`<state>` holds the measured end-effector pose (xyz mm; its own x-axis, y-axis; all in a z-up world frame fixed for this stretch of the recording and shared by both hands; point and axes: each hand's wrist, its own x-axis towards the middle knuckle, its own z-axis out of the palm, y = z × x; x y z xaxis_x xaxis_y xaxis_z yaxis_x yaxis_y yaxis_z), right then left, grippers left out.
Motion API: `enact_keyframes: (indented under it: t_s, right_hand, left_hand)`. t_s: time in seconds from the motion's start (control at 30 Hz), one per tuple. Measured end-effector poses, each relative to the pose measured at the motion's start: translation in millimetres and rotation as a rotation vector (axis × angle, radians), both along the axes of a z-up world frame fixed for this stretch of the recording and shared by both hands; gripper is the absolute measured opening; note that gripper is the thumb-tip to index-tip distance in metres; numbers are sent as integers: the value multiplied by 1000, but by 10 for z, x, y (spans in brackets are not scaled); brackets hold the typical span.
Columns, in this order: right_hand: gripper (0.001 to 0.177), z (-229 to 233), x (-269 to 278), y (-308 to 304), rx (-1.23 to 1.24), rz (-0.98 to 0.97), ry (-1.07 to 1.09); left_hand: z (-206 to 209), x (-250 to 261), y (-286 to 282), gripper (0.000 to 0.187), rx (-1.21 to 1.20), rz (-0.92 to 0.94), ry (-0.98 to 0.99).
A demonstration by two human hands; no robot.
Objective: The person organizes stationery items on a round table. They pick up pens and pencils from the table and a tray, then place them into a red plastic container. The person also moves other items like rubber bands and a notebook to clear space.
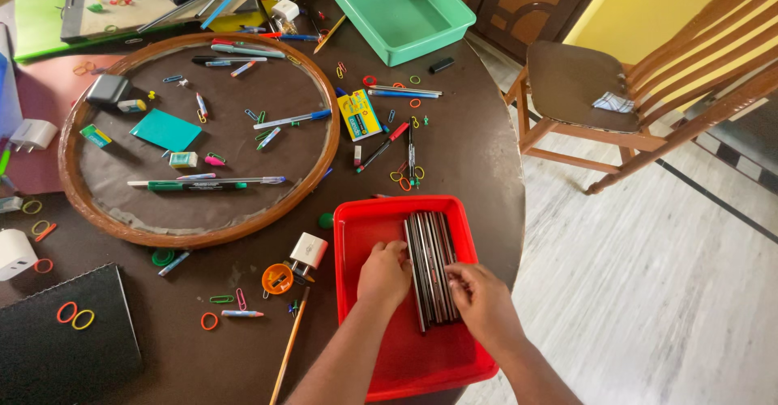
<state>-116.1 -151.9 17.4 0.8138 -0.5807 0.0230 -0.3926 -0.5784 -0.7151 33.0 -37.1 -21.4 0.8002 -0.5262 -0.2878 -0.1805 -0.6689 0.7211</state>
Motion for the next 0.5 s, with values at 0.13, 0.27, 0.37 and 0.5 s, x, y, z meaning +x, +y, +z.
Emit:
enact_keyframes:
  t_s: [0.13,0.27,0.37,0.5]
  right_hand:
    - [28,-52,-41,130,71,274,152]
    - [36,-175,-81,292,-201,460,258]
    - [28,-288,-109,350,-234,488,296]
    - [25,-397,-97,285,-270,476,236]
  left_hand:
    - [-21,26,32,37,-17,-20,-36]
    - [-26,-15,59,36,-34,-27,-34]
    - [-9,-48,81,35,-53,-30,-36]
    - [71,-85,115,35,-48,-58,-18]
